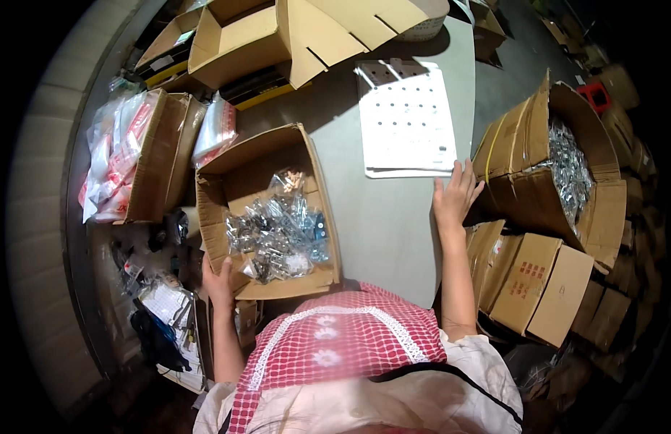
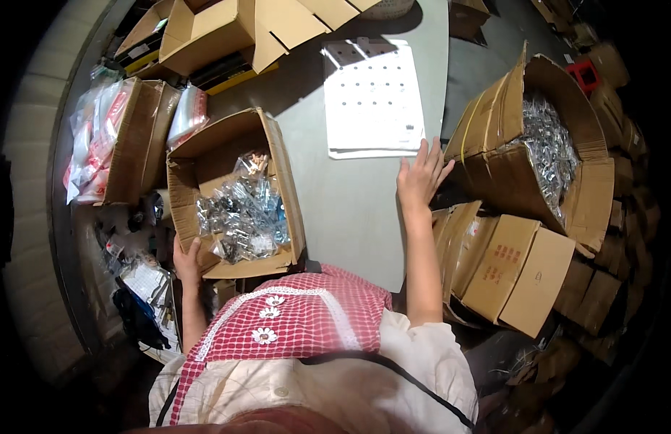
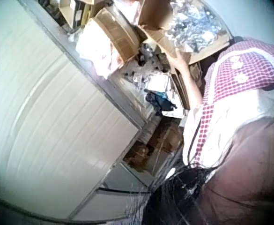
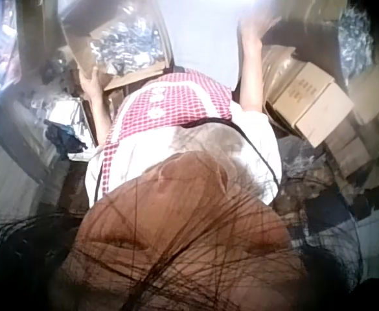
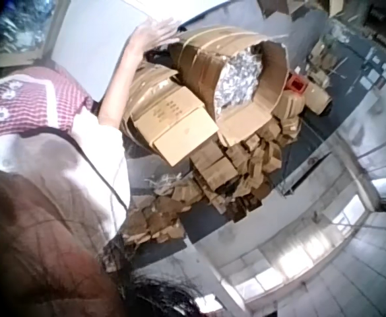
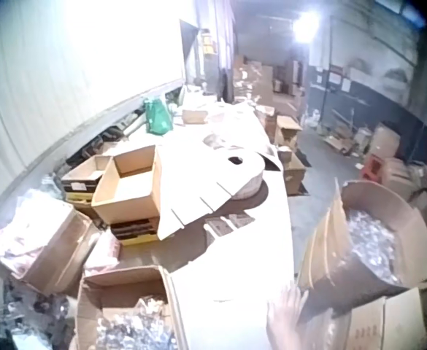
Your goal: The person picks up a cardboard box, places several small silver hardware components into it while checking against a reference sheet, and then gathers several white sheets together.
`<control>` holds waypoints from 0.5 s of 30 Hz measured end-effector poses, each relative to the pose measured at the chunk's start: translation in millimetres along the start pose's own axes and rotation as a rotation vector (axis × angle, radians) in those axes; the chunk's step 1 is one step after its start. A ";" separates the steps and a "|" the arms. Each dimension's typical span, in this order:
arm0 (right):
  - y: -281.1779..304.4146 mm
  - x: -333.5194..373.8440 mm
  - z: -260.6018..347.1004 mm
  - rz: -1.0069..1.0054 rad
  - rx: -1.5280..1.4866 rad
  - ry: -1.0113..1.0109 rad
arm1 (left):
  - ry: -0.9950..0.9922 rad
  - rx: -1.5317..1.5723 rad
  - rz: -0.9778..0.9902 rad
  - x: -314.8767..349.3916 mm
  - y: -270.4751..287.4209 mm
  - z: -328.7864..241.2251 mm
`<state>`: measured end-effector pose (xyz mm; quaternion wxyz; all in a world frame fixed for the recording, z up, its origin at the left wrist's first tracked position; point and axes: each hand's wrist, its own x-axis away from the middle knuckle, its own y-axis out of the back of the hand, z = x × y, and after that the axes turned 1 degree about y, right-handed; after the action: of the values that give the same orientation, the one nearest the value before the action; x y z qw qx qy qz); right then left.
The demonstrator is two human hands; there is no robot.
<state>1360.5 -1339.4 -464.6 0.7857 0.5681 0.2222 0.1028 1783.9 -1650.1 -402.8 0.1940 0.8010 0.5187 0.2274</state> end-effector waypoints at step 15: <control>47.8 71.2 161.1 0.526 -0.975 0.366 | 0.572 0.854 0.217 21.8 18.7 -10.9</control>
<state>1502.6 -1430.5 -395.1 0.8533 0.1498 0.1331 0.4813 1799.4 -1636.5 -380.1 -0.3241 0.7638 0.5113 0.2241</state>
